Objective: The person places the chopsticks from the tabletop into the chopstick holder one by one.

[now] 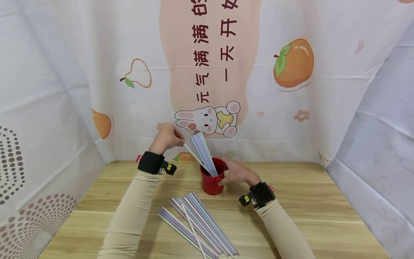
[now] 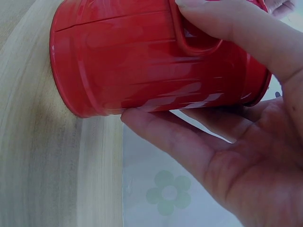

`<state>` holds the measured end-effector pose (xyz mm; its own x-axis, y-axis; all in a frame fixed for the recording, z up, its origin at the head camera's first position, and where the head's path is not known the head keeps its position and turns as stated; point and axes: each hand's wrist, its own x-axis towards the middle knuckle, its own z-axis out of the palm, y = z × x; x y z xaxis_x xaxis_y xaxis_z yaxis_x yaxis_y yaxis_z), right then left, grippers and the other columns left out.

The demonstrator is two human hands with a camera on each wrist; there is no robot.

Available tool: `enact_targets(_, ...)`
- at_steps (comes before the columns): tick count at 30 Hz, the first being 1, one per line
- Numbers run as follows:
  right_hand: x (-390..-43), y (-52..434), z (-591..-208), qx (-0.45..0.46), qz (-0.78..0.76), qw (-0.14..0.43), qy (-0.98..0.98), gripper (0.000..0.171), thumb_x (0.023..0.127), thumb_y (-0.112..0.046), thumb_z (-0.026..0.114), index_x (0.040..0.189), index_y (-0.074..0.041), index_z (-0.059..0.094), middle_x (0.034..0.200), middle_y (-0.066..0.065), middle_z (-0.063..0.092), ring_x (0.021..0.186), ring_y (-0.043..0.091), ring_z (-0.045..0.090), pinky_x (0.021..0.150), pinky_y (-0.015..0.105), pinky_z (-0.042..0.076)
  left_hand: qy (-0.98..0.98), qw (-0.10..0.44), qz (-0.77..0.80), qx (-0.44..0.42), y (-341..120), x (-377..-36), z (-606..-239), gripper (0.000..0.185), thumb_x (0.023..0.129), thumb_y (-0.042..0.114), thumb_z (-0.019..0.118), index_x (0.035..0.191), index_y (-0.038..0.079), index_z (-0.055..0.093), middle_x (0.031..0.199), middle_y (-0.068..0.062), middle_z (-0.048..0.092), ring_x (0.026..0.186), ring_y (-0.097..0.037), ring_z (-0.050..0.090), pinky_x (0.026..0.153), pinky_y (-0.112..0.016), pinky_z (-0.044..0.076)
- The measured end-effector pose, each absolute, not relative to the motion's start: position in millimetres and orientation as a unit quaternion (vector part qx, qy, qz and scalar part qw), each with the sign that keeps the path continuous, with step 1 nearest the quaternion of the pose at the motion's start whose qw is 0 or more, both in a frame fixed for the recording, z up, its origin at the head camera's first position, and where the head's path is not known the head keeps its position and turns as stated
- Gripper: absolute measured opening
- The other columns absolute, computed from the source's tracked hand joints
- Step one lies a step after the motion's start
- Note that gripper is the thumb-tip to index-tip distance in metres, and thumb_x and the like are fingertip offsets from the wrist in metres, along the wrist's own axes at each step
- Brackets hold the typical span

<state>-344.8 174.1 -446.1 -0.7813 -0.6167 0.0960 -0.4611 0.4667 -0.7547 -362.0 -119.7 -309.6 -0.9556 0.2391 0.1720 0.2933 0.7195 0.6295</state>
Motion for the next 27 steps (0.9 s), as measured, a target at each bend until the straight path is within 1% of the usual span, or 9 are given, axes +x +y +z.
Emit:
enact_targets(4,-343,174,-445,-0.316,-0.408,0.093,0.852,0.091,0.074,-0.014,0.091,0.150,-0.005,0.042,0.141,0.014,0.061,0.127,0.030,0.060,0.109,0.047,0.052,-0.919,0.074,-0.355,-0.155,-109,-364,-317,0.010,0.088,0.003,0.076,0.095,-0.004,0.078,0.090,-0.019,0.077,0.079,-0.025,0.071,0.070,-0.029,0.055)
enact_targets(8,-344,173,-445,-0.309,-0.407,0.095,0.854,0.092,0.074,-0.013,0.091,0.151,-0.006,0.042,0.142,0.012,0.061,0.129,0.030,0.059,0.110,0.047,0.051,-0.909,0.108,-0.367,-0.165,-99,-366,-325,0.018,0.088,0.003,0.074,0.102,-0.007,0.077,0.096,-0.023,0.076,0.084,-0.029,0.071,0.074,-0.034,0.059)
enact_targets(12,-344,173,-445,-0.311,-0.403,0.091,0.856,0.092,0.073,-0.013,0.091,0.150,-0.005,0.042,0.141,0.013,0.062,0.128,0.031,0.060,0.109,0.047,0.052,-0.900,0.132,-0.379,-0.169,-91,-368,-330,0.020,0.089,0.002,0.073,0.106,-0.008,0.076,0.101,-0.024,0.076,0.090,-0.033,0.073,0.079,-0.040,0.062)
enact_targets(15,-344,174,-445,-0.320,-0.400,0.084,0.855,0.091,0.073,-0.013,0.091,0.150,-0.002,0.042,0.140,0.015,0.062,0.127,0.031,0.060,0.108,0.047,0.053,-0.893,0.136,-0.394,-0.167,-86,-369,-333,0.020,0.090,0.002,0.074,0.107,-0.008,0.076,0.104,-0.025,0.076,0.092,-0.035,0.074,0.081,-0.043,0.063)
enact_targets(19,-344,174,-445,-0.323,-0.396,0.082,0.856,0.091,0.074,-0.014,0.092,0.149,-0.002,0.043,0.139,0.015,0.062,0.127,0.031,0.061,0.108,0.047,0.053,-0.887,0.137,-0.409,-0.166,-82,-372,-337,0.021,0.090,0.002,0.074,0.109,-0.008,0.076,0.106,-0.024,0.076,0.095,-0.034,0.075,0.083,-0.042,0.064)
enact_targets(22,-344,174,-445,-0.319,-0.395,0.083,0.858,0.091,0.074,-0.015,0.092,0.149,-0.003,0.043,0.139,0.014,0.062,0.128,0.032,0.061,0.109,0.047,0.052,-0.884,0.139,-0.412,-0.172,-82,-373,-339,0.021,0.091,0.002,0.074,0.109,-0.008,0.076,0.105,-0.024,0.077,0.094,-0.034,0.076,0.082,-0.040,0.064)
enact_targets(27,-344,174,-446,-0.318,-0.395,0.084,0.858,0.090,0.074,-0.015,0.092,0.149,-0.002,0.043,0.140,0.015,0.062,0.128,0.033,0.060,0.110,0.048,0.052,-0.886,0.133,-0.399,-0.193,-83,-373,-340,0.022,0.092,0.001,0.071,0.112,-0.007,0.075,0.104,-0.023,0.077,0.093,-0.033,0.075,0.083,-0.043,0.063)
